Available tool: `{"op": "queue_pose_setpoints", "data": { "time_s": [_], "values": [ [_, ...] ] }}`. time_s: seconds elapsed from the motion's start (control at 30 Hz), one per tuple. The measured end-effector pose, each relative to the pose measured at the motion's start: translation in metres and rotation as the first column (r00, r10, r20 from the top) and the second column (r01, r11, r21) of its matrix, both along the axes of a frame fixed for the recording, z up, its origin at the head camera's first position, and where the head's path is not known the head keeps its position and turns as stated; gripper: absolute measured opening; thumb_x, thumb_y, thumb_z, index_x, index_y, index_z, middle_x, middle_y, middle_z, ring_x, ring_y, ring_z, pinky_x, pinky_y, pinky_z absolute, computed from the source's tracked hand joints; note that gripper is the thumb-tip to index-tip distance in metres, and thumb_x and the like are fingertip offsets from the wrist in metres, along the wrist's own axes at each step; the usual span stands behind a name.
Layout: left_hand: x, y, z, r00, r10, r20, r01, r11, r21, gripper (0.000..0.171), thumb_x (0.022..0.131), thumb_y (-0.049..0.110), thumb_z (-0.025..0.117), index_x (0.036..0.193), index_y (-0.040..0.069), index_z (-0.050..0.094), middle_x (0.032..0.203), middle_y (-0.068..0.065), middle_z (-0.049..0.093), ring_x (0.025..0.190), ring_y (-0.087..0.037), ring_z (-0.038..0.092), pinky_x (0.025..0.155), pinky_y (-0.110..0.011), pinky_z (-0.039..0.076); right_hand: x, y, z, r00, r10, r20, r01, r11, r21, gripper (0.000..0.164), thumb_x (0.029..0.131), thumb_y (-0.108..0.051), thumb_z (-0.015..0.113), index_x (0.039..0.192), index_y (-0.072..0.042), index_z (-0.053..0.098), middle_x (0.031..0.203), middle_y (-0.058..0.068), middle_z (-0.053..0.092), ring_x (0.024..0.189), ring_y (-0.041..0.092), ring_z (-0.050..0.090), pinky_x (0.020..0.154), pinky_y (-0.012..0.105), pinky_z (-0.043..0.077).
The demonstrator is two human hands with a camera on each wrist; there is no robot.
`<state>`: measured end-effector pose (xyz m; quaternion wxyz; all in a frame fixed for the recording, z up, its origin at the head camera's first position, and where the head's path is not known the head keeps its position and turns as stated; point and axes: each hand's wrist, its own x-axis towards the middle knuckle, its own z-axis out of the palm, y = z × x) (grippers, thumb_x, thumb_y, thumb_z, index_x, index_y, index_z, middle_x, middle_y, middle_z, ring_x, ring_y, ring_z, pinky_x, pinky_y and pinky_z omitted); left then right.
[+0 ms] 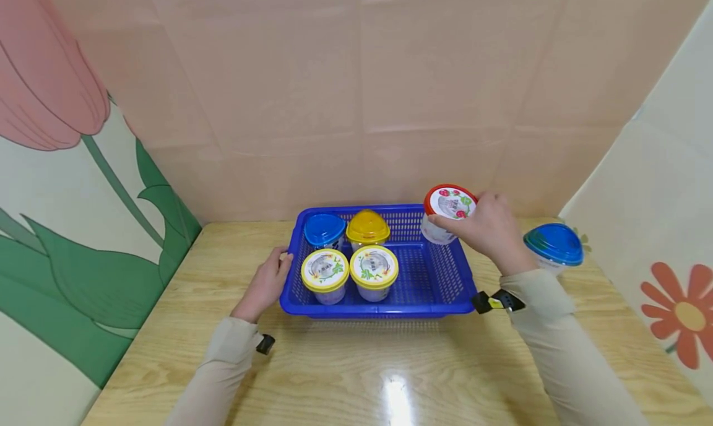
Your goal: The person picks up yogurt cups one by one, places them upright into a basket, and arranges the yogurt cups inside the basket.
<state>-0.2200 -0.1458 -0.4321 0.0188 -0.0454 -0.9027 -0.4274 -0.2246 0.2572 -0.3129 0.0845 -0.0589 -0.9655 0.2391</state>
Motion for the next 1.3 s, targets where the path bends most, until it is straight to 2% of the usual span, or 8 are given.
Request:
{"op": "queue_pose_setpoints", "data": {
  "time_s": [0.43,0.87,1.3],
  "values": [
    [0.001,0.001,0.000,1.000,0.005,-0.026,-0.005,1.000,-0.011,0.045,0.109,0.027,0.040,0.142,-0.003,0.044,0.096,-0.017,0.067,0.082,-0.025,0.065,0.079,-0.045,0.053,-0.017,-0.009,-0.010,0.998,0.056,0.010,-0.057,0.998,0.024,0.110,0.072,-0.080,0.067,0.121,0.017,0.046,0.119,0.033,0.043,0.095,0.041,0.048,0.076,0.051,0.051],
    [0.000,0.001,0.001,1.000,-0.001,0.011,0.001,1.000,0.008,0.047,0.110,0.030,0.037,0.144,-0.001,0.043,0.098,-0.016,0.067,0.082,-0.023,0.065,0.076,-0.042,0.054,-0.035,-0.019,-0.027,0.998,0.068,0.005,-0.068,0.997,0.036,0.106,0.071,-0.075,0.073,0.118,0.017,0.048,0.114,0.030,0.046,0.093,0.041,0.051,0.082,0.054,0.050],
    [-0.001,0.000,0.000,1.000,-0.014,0.006,0.014,1.000,0.010,0.047,0.110,0.030,0.036,0.144,-0.002,0.042,0.102,-0.018,0.068,0.084,-0.025,0.067,0.078,-0.043,0.055,-0.047,-0.031,-0.040,0.992,0.112,0.058,-0.117,0.989,0.090,0.099,0.072,-0.069,0.074,0.118,0.016,0.050,0.117,0.032,0.046,0.092,0.042,0.054,0.079,0.055,0.052]
  ]
}}
